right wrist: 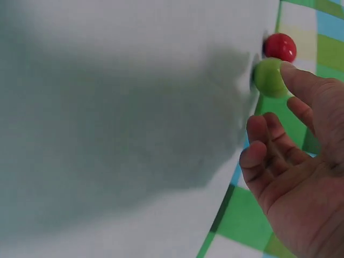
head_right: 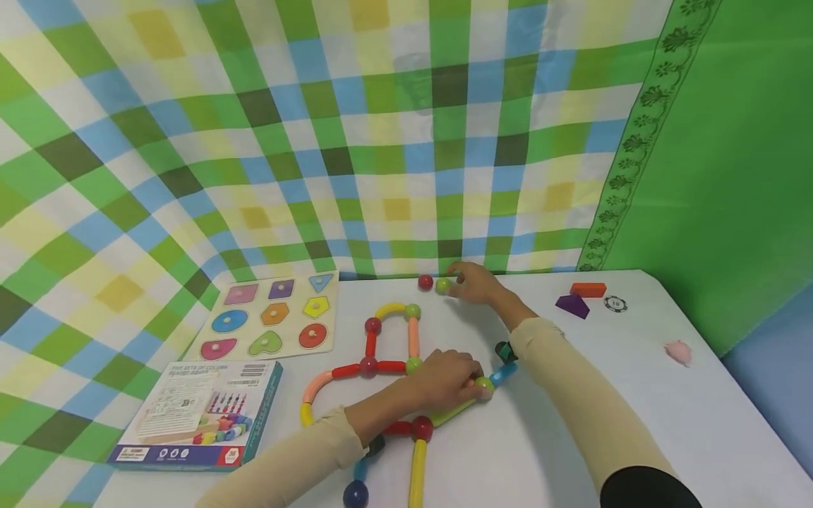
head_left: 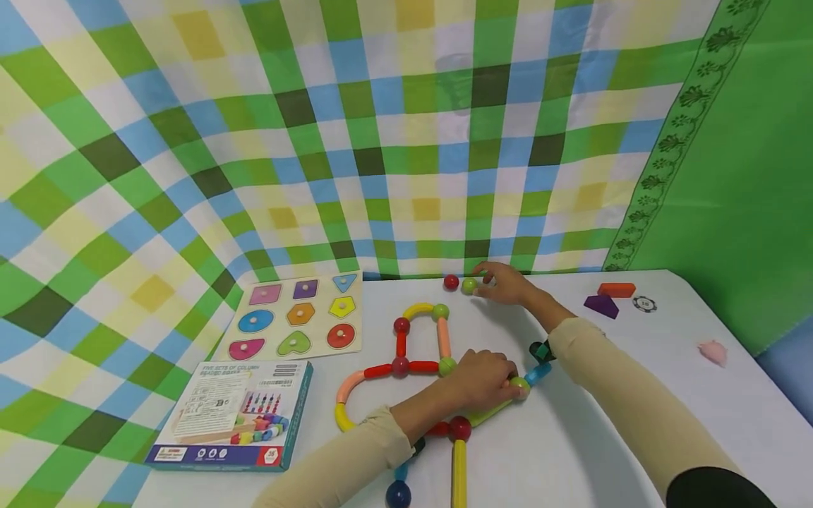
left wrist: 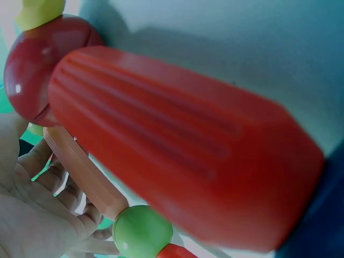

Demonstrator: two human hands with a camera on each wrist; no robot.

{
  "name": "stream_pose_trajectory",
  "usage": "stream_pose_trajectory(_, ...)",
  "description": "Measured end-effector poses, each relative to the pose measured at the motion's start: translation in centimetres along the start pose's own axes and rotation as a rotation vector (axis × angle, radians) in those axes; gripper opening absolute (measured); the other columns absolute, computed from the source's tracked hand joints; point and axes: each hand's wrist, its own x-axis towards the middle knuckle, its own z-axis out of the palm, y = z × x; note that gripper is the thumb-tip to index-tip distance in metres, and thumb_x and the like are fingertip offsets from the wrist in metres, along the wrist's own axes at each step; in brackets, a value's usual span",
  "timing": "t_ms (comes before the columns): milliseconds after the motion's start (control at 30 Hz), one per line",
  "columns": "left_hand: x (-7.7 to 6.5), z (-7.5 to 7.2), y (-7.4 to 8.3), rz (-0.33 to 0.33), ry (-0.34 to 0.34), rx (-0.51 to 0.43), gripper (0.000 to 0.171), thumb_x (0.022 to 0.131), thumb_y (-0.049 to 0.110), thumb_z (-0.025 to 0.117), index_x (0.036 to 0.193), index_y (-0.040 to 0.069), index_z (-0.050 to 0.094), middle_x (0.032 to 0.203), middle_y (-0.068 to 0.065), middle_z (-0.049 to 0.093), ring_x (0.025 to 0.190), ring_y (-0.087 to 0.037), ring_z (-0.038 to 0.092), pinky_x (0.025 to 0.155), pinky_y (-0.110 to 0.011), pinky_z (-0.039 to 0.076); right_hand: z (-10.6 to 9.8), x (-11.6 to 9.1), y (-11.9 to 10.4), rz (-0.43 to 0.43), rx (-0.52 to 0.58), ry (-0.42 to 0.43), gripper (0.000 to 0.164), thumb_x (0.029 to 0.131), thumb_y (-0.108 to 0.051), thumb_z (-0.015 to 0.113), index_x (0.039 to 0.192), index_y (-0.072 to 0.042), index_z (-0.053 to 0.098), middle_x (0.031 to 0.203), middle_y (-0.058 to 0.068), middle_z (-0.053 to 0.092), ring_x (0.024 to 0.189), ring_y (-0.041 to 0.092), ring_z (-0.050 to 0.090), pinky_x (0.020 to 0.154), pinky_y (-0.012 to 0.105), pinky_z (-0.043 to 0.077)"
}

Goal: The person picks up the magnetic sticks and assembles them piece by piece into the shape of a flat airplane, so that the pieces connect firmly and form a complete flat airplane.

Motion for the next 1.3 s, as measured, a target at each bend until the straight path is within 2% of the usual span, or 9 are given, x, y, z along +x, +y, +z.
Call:
stream_pose_trajectory(233, 0.2, 0.4, 2.0, 0.019, -0.012, 0.016, 0.033, 0.088, 0.053, 0.059, 0.108, 0.028, 0.063, 0.085, 0.016, 0.053, 0.081, -0.001, 0.048, 0.076, -0.026, 0.043, 0.1, -1.7, 0.0, 0.061, -0.082, -0.004, 0.041, 0.086, -0.015, 0.069, 0.125, -0.005, 0.059, 0.1, 0.015, 0.06, 0.09, 0.028, 0.055, 0.076, 0.043, 0.045)
stream_pose_trajectory(400, 0.3, 0.4, 2.6, 0.046, 0.008, 0.032, 0.033, 0.089, 0.052, 0.058, 0.11, 0.027, 0.064, 0.087, 0.015, 0.054, 0.081, -0.002, 0.049, 0.076, -0.026, 0.042, -0.8, -3.5, 0.0, 0.095, -0.089, 0.011, 0.035, 0.088, -0.015, 0.066, 0.12, -0.006, 0.059, 0.1, 0.015, 0.062, 0.087, 0.026, 0.058, 0.075, 0.043, 0.046)
stream_pose_trajectory(600, 0.4, 0.3, 2.0, 0.034, 0.011, -0.005, 0.034, 0.089, 0.052, 0.058, 0.109, 0.025, 0.065, 0.086, 0.016, 0.054, 0.081, -0.003, 0.049, 0.076, -0.027, 0.04, -3.0, -6.9, -0.2, 0.045, 0.011, 0.043, 0.029, 0.088, -0.019, 0.068, 0.113, -0.007, 0.06, 0.094, 0.012, 0.062, 0.076, 0.022, 0.058, 0.065, 0.037, 0.048)
stream_pose_trajectory(833, 1.1, -0.6, 1.3, -0.037, -0.038, -0.04, 0.034, 0.088, 0.053, 0.06, 0.103, 0.023, 0.067, 0.074, 0.015, 0.054, 0.074, -0.004, 0.05, 0.074, -0.03, 0.04, -4.8, -13.0, -0.1, 0.076, 0.086, 0.061, 0.025, 0.088, -0.027, 0.069, 0.105, -0.01, 0.063, 0.088, 0.006, 0.062, 0.069, 0.019, 0.057, 0.06, 0.033, 0.047)
stream_pose_trajectory(1000, 1.3, -0.8, 1.5, -0.076, -0.04, -0.077, 0.035, 0.087, 0.054, 0.06, 0.097, 0.021, 0.068, 0.068, 0.01, 0.053, 0.069, -0.006, 0.05, 0.066, -0.025, 0.039, -4.1, -17.0, 0.3, 0.123, 0.13, 0.071, 0.023, 0.087, -0.027, 0.07, 0.101, -0.01, 0.064, 0.085, 0.004, 0.062, 0.067, 0.018, 0.055, 0.057, 0.03, 0.046)
stream_pose_trajectory(1100, 1.4, -0.4, 1.5, -0.085, -0.032, -0.125, 0.032, 0.087, 0.052, 0.062, 0.092, 0.021, 0.068, 0.066, 0.009, 0.053, 0.066, -0.006, 0.049, 0.061, -0.023, 0.039, -3.4, -18.8, 0.8, 0.179, 0.215, 0.032, 0.025, 0.088, -0.028, 0.069, 0.104, -0.009, 0.063, 0.087, 0.006, 0.061, 0.068, 0.021, 0.058, 0.055, 0.031, 0.047)
stream_pose_trajectory(1200, 1.5, 0.0, 1.4, -0.09, -0.025, -0.179, 0.031, 0.086, 0.051, 0.064, 0.092, 0.021, 0.068, 0.067, 0.009, 0.054, 0.066, -0.006, 0.05, 0.059, -0.022, 0.04, -2.8, -20.1, 1.3, 0.238, 0.31, -0.017, 0.029, 0.089, -0.028, 0.067, 0.109, -0.008, 0.062, 0.09, 0.009, 0.061, 0.071, 0.024, 0.06, 0.056, 0.031, 0.048)
stream_pose_trajectory(1300, 1.4, 0.1, 1.3, -0.093, -0.021, -0.218, 0.032, 0.085, 0.05, 0.065, 0.096, 0.02, 0.068, 0.07, 0.01, 0.055, 0.068, -0.006, 0.051, 0.06, -0.021, 0.041, -2.2, -20.8, 1.7, 0.25, 0.374, -0.039, 0.032, 0.09, -0.026, 0.066, 0.114, -0.006, 0.06, 0.093, 0.011, 0.059, 0.076, 0.026, 0.06, 0.06, 0.032, 0.048)
